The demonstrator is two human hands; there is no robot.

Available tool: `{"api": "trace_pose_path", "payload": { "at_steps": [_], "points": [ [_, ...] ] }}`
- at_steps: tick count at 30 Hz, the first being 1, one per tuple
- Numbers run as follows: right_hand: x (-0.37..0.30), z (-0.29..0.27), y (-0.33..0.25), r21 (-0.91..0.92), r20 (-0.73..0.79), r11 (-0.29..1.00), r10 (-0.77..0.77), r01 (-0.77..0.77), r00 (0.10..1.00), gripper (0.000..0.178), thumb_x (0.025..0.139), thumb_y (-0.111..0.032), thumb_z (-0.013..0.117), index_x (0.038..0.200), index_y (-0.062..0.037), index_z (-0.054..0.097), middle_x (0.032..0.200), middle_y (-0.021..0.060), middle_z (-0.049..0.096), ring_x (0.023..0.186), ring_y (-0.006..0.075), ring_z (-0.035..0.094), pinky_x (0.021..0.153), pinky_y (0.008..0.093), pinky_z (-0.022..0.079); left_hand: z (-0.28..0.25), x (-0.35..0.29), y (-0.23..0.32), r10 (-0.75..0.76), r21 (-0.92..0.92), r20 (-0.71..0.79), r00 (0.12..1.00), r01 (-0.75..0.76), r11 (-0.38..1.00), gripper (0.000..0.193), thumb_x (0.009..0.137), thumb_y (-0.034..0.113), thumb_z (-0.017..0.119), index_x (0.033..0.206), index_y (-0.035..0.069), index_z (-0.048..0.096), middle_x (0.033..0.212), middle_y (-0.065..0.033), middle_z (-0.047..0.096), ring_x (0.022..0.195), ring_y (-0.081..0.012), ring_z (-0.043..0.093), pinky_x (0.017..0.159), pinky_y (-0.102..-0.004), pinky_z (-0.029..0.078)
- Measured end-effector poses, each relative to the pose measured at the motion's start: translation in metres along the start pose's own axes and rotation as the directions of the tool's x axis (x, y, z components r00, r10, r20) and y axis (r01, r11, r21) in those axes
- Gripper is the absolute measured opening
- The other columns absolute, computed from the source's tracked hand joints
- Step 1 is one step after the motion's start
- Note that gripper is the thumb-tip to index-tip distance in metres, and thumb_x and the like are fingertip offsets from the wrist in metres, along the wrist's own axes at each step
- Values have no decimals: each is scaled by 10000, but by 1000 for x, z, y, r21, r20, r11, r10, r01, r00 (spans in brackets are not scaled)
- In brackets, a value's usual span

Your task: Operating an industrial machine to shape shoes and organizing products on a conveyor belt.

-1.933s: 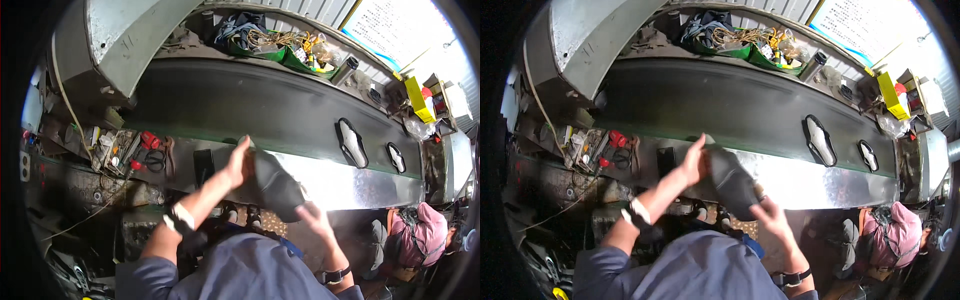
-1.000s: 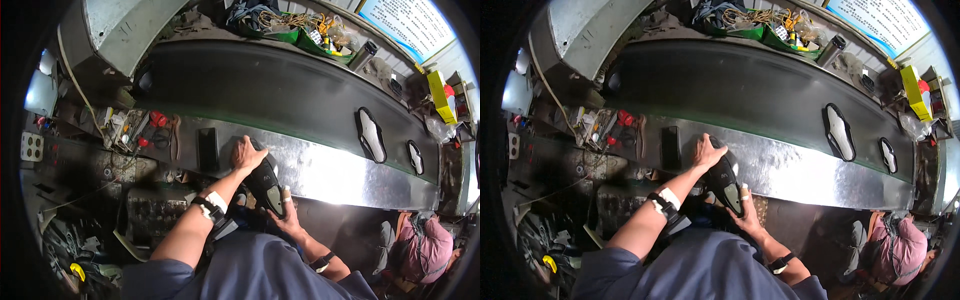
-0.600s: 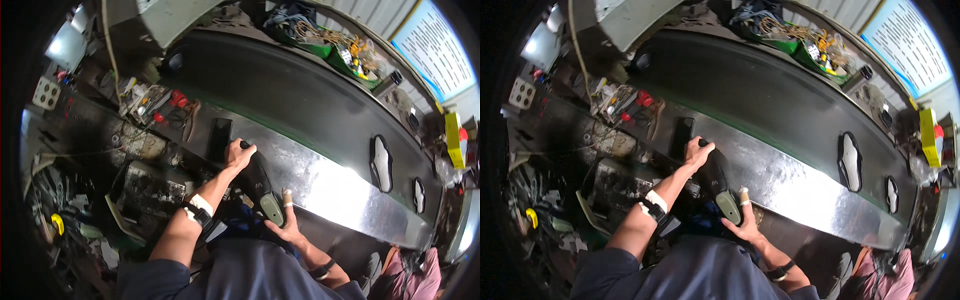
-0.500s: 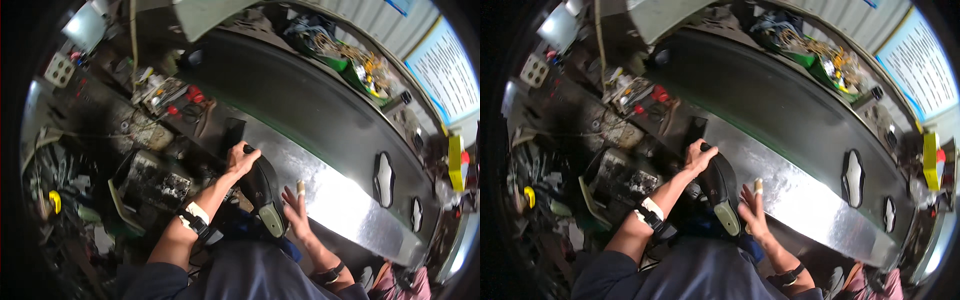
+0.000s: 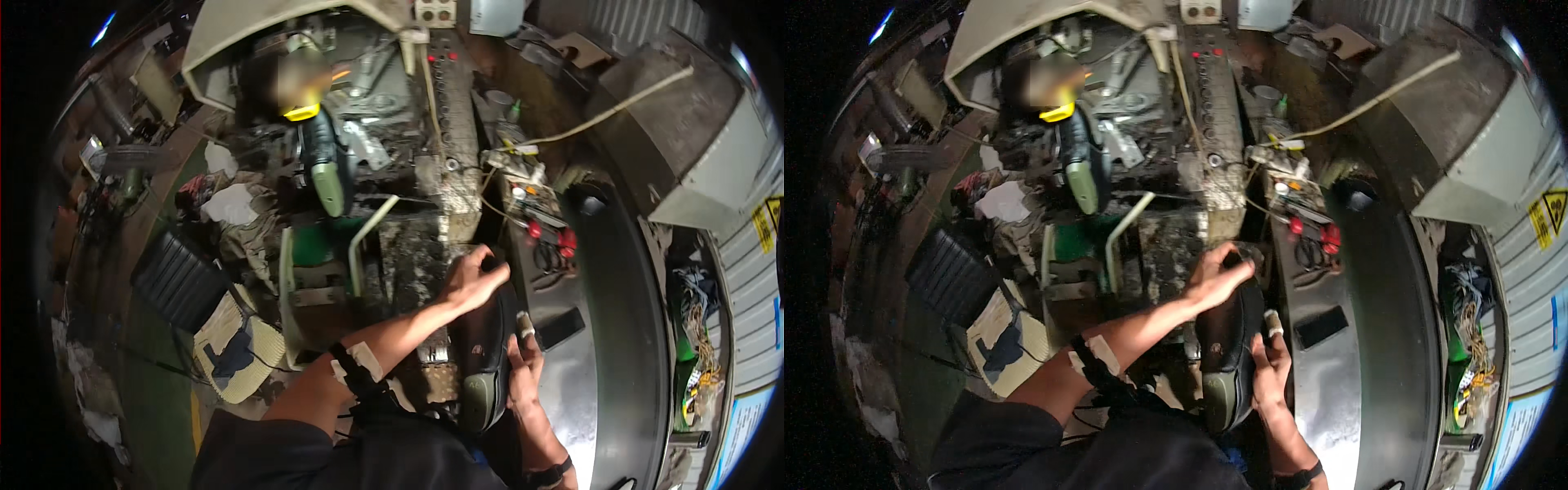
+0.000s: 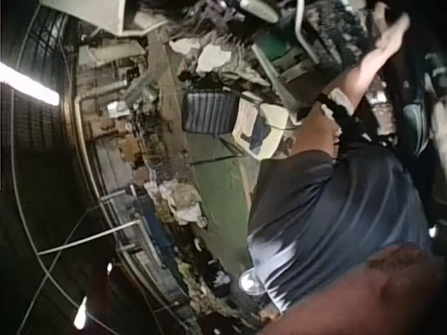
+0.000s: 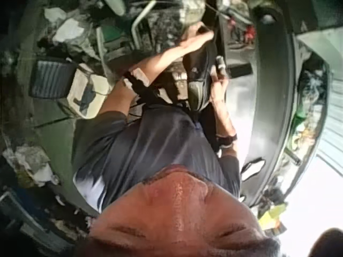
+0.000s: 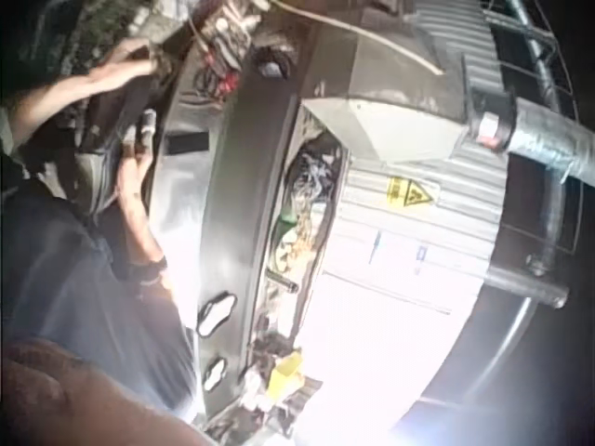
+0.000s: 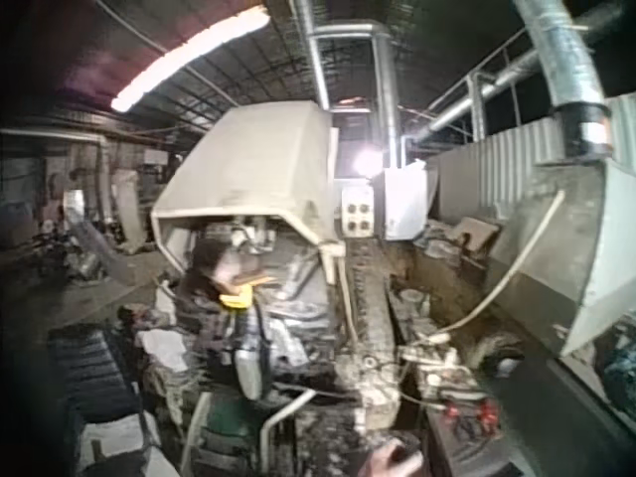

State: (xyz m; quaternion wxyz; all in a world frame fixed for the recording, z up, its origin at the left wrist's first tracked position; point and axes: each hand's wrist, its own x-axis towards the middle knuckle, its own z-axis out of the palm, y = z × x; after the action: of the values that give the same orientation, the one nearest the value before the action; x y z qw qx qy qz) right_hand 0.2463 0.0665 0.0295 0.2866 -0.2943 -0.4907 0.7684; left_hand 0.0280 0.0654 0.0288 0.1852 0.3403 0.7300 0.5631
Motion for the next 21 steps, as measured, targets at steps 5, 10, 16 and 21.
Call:
{"api": "trace_pose_path", "payload": {
  "at_steps": [5,10,16,21],
  "points": [
    [63,89,13,188,68,980,59,-71,996,344,994,-49,633,1324,-20,539,1132,13,643,970,92,595,872,244,490,-146,42,29,118,-69,-504,856,-176,982,537,835,413,809,1142,63,542,1078,-100,510,1002,-200,482,888,-395,411],
    [84,201,13,352,10,922,169,-161,986,391,962,36,614,1325,-51,500,1212,78,601,1033,158,647,858,300,576,-271,99,-72,294,330,-760,580,-46,943,1086,640,183,901,1529,125,280,1415,-271,410,1341,-446,360,1122,-550,303],
    [114,261,8,430,156,879,151,-205,976,295,965,-68,667,1259,-83,639,1040,66,722,907,164,707,796,330,620,-321,63,-105,150,-103,-469,871,-222,970,988,658,24,854,1519,90,374,1375,-188,528,1277,-352,520,1098,-415,423],
    [139,301,15,445,177,837,266,-318,948,258,962,-64,668,1220,-70,661,1027,68,723,877,163,703,743,329,609,-379,-27,-120,24,398,-76,997,9,917,779,837,332,815,1484,63,474,1492,-181,457,1373,-330,465,1140,-401,383]
  ]
}}
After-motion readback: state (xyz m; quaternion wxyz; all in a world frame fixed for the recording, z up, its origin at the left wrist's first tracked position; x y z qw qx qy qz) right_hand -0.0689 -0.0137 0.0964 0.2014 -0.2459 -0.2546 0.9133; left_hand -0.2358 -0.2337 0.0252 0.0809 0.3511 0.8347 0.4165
